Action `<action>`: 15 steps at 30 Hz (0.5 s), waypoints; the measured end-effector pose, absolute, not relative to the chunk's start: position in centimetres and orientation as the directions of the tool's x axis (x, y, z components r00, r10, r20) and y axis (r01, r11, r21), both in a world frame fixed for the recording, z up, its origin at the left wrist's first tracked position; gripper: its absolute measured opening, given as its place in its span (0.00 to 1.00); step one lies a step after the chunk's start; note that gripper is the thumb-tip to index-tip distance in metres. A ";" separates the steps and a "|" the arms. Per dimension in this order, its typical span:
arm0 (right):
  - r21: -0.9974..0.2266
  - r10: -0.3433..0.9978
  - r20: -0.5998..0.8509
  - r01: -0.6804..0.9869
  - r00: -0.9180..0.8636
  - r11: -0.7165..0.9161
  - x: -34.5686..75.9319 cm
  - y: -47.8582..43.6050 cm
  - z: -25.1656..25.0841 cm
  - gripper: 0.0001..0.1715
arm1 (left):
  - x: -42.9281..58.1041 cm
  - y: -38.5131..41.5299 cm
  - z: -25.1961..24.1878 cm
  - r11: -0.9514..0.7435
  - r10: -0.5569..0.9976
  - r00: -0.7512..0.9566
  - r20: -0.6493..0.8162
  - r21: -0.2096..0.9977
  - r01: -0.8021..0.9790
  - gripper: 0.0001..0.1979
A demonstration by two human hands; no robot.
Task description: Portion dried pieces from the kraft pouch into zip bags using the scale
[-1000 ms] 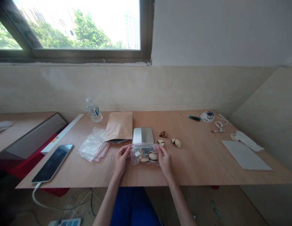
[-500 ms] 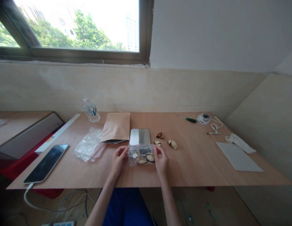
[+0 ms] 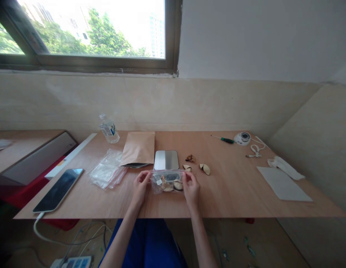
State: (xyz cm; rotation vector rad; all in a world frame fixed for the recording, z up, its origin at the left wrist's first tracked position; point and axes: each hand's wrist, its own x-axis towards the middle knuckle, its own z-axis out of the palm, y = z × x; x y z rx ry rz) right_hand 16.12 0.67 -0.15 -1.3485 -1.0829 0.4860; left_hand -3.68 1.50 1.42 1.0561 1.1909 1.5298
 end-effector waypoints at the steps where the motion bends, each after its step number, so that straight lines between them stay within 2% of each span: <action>1: -0.935 0.820 0.334 0.274 0.465 0.225 16.1 0.7 -0.2 0.18 | -3.7 1.5 1.5 -0.130 0.973 -0.211 0.095 0.978 -0.162 0.11; 5: -0.941 0.830 0.325 0.246 0.454 0.235 16.0 0.7 -0.1 0.18 | -3.7 1.3 2.0 -0.103 0.988 -0.130 0.078 0.974 -0.204 0.12; 10: -0.944 0.886 0.304 0.234 0.351 0.231 16.0 0.8 0.0 0.18 | -3.6 1.1 2.2 -0.093 0.993 -0.080 0.082 0.985 -0.145 0.13; 15: -0.946 0.888 0.291 0.249 0.356 0.210 16.1 0.7 0.0 0.18 | -3.5 1.0 2.1 -0.120 0.991 -0.070 0.112 0.984 -0.132 0.12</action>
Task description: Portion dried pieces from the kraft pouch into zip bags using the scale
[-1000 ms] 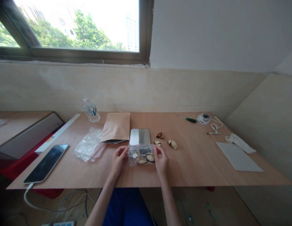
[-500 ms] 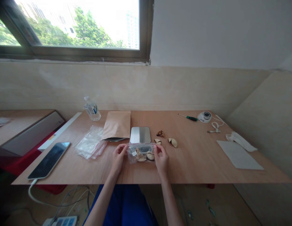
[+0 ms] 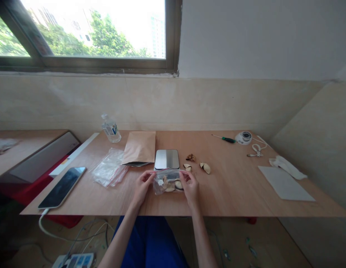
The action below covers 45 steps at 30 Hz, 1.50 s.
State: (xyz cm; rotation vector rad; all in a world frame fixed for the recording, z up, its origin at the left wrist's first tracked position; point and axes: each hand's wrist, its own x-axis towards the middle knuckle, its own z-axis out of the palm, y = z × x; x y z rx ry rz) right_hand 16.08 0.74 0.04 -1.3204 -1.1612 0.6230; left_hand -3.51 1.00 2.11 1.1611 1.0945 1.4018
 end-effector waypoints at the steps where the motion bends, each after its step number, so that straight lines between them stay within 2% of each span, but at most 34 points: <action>1: -0.941 0.883 0.301 0.262 0.360 0.214 16.1 0.7 0.0 0.18 | -3.5 1.0 2.1 -0.121 0.991 -0.078 0.112 0.985 -0.122 0.13; 7: -0.881 0.821 0.422 0.387 0.384 0.271 16.1 0.6 -0.1 0.16 | -3.4 1.0 2.0 -0.110 0.986 -0.131 0.101 0.992 -0.065 0.13; 13: -0.843 0.789 0.475 0.459 0.391 0.280 16.0 0.1 0.2 0.13 | -3.4 0.9 1.7 -0.140 0.980 -0.149 0.132 0.989 -0.046 0.12; 24: -0.958 0.903 0.272 0.180 0.332 0.222 15.8 0.3 0.2 0.17 | -3.4 0.7 2.6 -0.109 0.994 -0.034 0.106 0.988 -0.105 0.12; 28: -0.955 0.915 0.283 0.175 0.287 0.241 15.5 0.4 0.7 0.15 | -3.4 0.8 2.6 -0.100 0.995 -0.035 0.097 0.989 -0.105 0.11; 39: -0.921 0.866 0.385 0.185 0.320 0.341 14.3 1.2 0.7 0.11 | -3.7 1.2 2.0 -0.116 0.989 -0.105 0.101 0.982 -0.148 0.09; 45: -0.939 0.892 0.343 0.093 0.295 0.330 13.9 0.8 1.0 0.10 | -3.7 0.9 2.0 -0.147 0.986 -0.105 0.131 0.976 -0.161 0.08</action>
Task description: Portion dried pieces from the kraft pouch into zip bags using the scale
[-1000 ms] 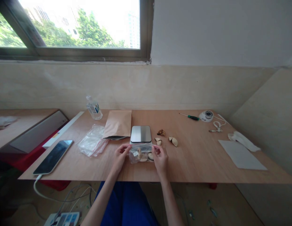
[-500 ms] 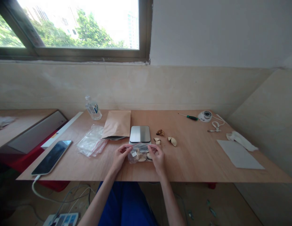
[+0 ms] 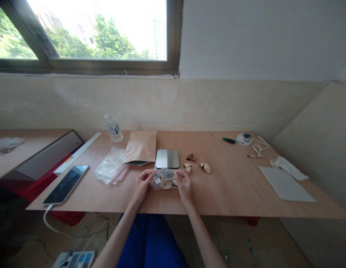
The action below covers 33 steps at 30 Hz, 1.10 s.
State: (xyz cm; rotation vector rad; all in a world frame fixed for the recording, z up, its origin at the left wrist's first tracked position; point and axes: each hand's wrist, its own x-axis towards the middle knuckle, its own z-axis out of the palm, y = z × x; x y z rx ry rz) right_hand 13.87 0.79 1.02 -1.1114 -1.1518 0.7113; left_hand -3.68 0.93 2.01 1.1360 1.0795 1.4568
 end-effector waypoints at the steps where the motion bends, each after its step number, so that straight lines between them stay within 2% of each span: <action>1: -0.944 0.901 0.330 0.069 0.280 0.324 13.8 0.7 1.1 0.09 | -3.7 0.9 2.1 -0.141 0.988 -0.092 0.127 0.975 -0.170 0.09; 7: -0.953 0.930 0.300 0.037 0.211 0.299 13.9 0.6 1.3 0.10 | -3.5 0.7 2.4 -0.112 0.993 0.000 0.114 0.975 -0.191 0.11; 15: -0.931 0.902 0.365 0.107 0.232 0.349 13.9 0.7 1.3 0.09 | -3.7 0.8 2.3 -0.149 0.989 -0.040 0.145 0.980 -0.133 0.10; 22: -0.923 0.890 0.384 0.106 0.247 0.369 13.9 0.6 1.3 0.08 | -3.7 0.8 2.3 -0.191 0.980 -0.076 0.185 0.978 -0.083 0.09; 30: -0.925 0.905 0.377 0.131 0.198 0.357 14.0 0.6 1.4 0.09 | -3.5 0.4 2.7 -0.083 0.996 -0.002 0.084 0.982 -0.170 0.13; 33: -0.931 0.919 0.361 0.113 0.160 0.346 14.1 0.6 1.4 0.10 | -3.5 0.3 2.8 -0.094 0.995 0.012 0.097 0.980 -0.174 0.11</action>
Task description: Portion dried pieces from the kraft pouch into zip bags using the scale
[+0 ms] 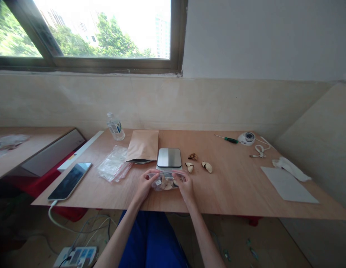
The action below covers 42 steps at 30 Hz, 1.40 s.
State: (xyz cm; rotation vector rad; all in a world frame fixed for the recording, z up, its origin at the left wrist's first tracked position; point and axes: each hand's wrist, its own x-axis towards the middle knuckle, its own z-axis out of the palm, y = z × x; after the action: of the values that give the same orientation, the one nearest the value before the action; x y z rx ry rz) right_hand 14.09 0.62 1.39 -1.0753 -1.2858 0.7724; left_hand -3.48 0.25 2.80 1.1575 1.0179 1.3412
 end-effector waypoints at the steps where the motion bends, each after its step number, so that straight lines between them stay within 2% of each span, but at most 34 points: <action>1: -0.933 0.921 0.357 0.110 0.159 0.343 14.1 0.6 1.4 0.10 | -3.5 0.2 2.9 -0.109 0.994 0.012 0.113 0.980 -0.165 0.10; 10: -0.952 0.928 0.304 0.099 0.214 0.289 13.8 0.5 1.4 0.10 | -3.5 0.2 3.2 -0.146 0.989 0.022 0.149 0.982 -0.118 0.10; 23: -0.935 0.913 0.351 0.118 0.207 0.333 13.9 0.5 1.6 0.09 | -3.7 0.2 2.9 -0.132 0.991 -0.003 0.132 0.987 -0.092 0.10; 32: -0.958 0.958 0.280 0.084 0.060 0.274 14.1 0.6 1.6 0.10 | -3.5 0.2 2.9 -0.092 0.993 0.055 0.102 0.983 -0.161 0.11; 42: -0.956 0.955 0.283 0.100 0.088 0.274 13.9 0.4 1.4 0.09 | -3.4 0.1 3.1 -0.125 0.989 0.063 0.135 0.983 -0.137 0.09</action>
State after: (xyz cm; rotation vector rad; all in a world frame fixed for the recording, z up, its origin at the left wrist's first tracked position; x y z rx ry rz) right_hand 13.86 0.40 1.36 -1.1053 -1.3175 0.8838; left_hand -3.35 0.15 3.08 1.2365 0.9931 1.3094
